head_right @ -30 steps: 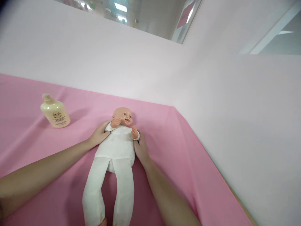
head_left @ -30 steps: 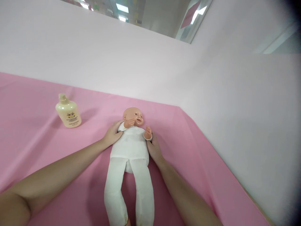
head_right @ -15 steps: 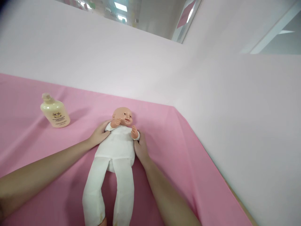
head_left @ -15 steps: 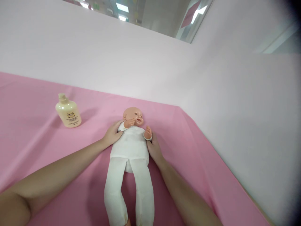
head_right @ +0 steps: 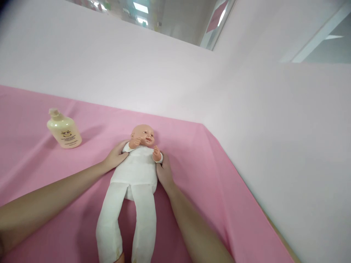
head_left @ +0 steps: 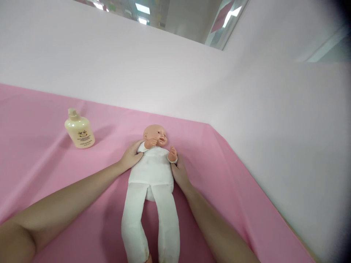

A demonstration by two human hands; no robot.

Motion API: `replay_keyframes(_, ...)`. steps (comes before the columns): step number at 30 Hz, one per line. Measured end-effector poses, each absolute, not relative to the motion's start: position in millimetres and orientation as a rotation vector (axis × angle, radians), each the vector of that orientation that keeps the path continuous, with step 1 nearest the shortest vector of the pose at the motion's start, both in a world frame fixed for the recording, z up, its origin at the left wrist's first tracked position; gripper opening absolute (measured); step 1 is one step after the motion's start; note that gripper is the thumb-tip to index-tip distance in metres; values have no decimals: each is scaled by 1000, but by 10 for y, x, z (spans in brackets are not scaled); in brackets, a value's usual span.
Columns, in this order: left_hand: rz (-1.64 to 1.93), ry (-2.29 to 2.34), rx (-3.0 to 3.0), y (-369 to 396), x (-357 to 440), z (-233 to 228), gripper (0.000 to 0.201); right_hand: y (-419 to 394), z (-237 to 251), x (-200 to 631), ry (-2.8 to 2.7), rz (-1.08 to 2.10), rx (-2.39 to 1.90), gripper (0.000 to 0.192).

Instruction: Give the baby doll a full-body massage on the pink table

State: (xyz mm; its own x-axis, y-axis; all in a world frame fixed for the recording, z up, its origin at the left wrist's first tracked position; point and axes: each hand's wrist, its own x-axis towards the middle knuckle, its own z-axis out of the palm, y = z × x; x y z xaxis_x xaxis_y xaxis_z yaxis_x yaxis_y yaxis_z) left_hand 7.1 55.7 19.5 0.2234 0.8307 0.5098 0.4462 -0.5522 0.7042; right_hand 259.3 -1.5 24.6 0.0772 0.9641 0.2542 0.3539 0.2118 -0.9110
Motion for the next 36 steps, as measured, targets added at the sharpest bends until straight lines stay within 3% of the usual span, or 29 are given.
replay_keyframes(27,1122,1146,2395,529,84,245,63,-40,331,2598,-1650,618,-1332,46)
replay_keyframes(36,1283,1085,1998,541,65,218,53,-2,221,2597,-1477,708,-1340,47)
